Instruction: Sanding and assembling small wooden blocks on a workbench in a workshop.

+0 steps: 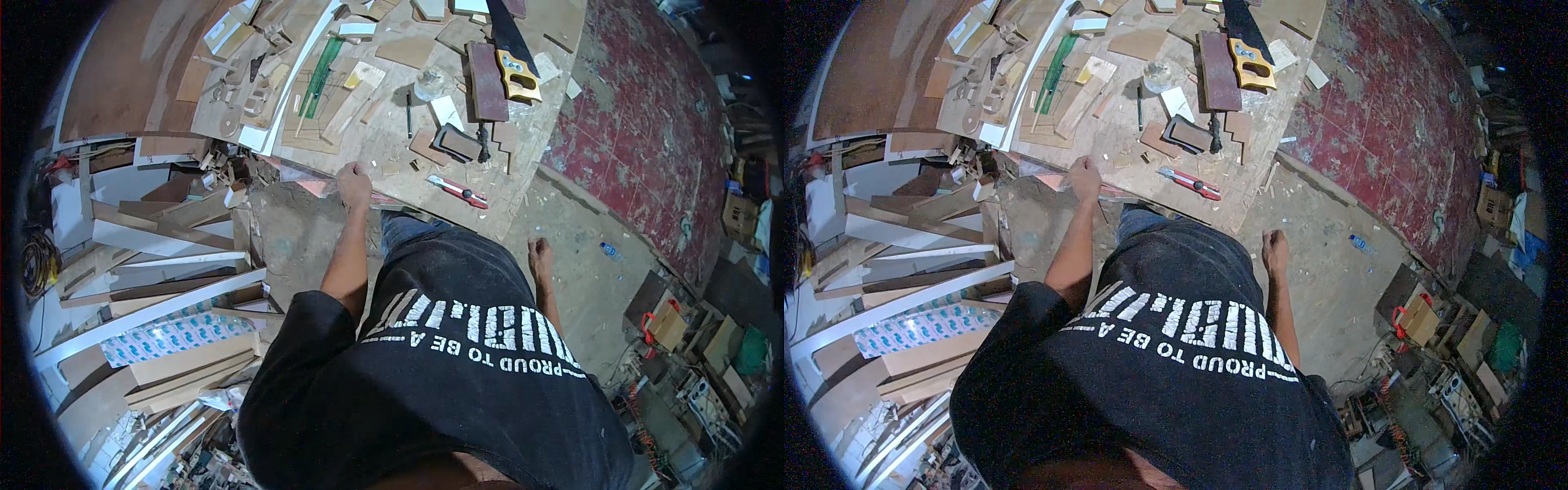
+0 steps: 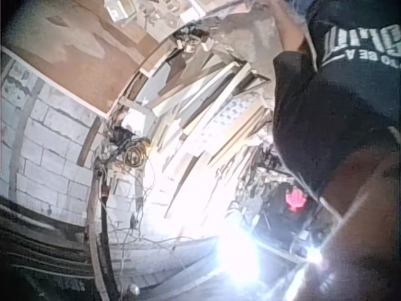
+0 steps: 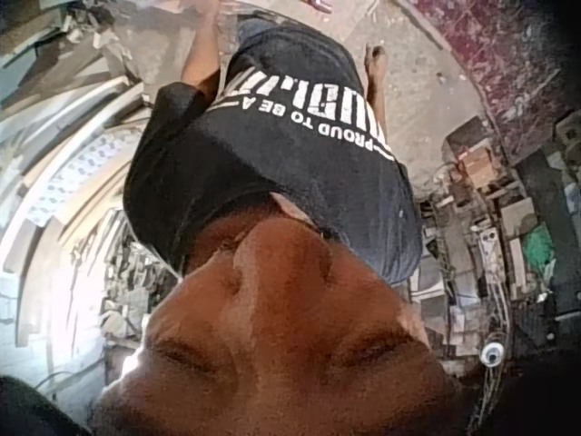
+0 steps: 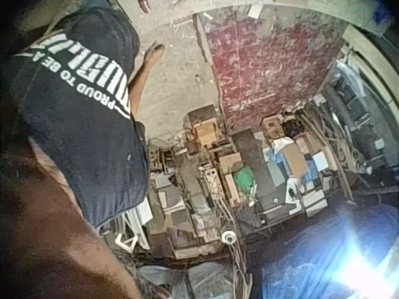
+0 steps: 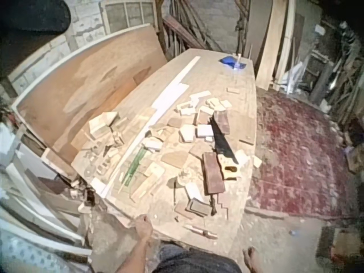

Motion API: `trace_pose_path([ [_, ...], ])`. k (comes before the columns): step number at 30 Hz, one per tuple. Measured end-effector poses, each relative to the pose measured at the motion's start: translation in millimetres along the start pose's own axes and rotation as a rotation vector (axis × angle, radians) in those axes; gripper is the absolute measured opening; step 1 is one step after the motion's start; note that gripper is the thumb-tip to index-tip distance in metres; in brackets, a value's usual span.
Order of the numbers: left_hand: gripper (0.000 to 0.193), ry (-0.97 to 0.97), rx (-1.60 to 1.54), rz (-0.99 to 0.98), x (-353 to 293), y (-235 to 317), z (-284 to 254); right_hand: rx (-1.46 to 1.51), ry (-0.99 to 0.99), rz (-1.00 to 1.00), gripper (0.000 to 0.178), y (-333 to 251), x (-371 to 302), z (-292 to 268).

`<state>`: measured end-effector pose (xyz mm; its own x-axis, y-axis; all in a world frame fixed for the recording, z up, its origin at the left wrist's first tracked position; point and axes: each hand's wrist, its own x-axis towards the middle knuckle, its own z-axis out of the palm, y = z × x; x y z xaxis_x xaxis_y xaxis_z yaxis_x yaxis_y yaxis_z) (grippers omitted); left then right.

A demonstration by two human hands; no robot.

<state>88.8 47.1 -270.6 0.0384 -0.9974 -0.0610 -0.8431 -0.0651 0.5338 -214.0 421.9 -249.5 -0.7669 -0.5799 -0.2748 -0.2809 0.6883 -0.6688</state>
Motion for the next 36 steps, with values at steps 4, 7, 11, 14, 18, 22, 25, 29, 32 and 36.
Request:
trace_pose_path([
  [4, 0.027, -0.041, 0.054, -0.077, -9, 15, -11, 0.035, -0.107, 0.005, 0.043, 18, 22, -4],
  [7, 0.031, -0.091, 0.034, -0.151, -22, 15, -24, -0.089, -0.110, -0.077, 0.042, -3, 38, -4],
  [11, 0.031, -0.048, 0.016, -0.222, -44, 7, -31, -0.173, -0.138, -0.025, 0.041, -41, 59, 3],
  [14, 0.026, 0.010, 0.020, -0.054, -56, -2, -35, -0.097, -0.036, -0.148, 0.038, -54, 63, 19],
  [18, 0.023, 0.114, 0.125, 0.324, -49, -6, -35, 0.078, 0.053, -0.142, 0.035, -44, 51, 28],
  [22, 0.022, -0.148, -0.039, 0.216, -18, -2, -25, -0.161, 0.047, -0.047, 0.040, 0, 18, 31],
  [25, 0.022, -0.261, -0.022, 0.241, 1, 4, -16, -0.335, 0.031, 0.052, 0.043, 13, -24, 31],
  [29, 0.020, -0.268, -0.112, 0.398, 11, -2, -9, -0.204, 0.036, 0.135, 0.038, 7, -86, 36],
  [32, 0.019, -0.302, -0.113, 0.467, 14, -1, -7, -0.191, 0.033, 0.264, 0.031, 19, -129, 48],
  [36, 0.017, -0.308, -0.075, 0.562, 16, 0, -9, -0.218, -0.026, 0.364, 0.030, 51, -170, 71],
])
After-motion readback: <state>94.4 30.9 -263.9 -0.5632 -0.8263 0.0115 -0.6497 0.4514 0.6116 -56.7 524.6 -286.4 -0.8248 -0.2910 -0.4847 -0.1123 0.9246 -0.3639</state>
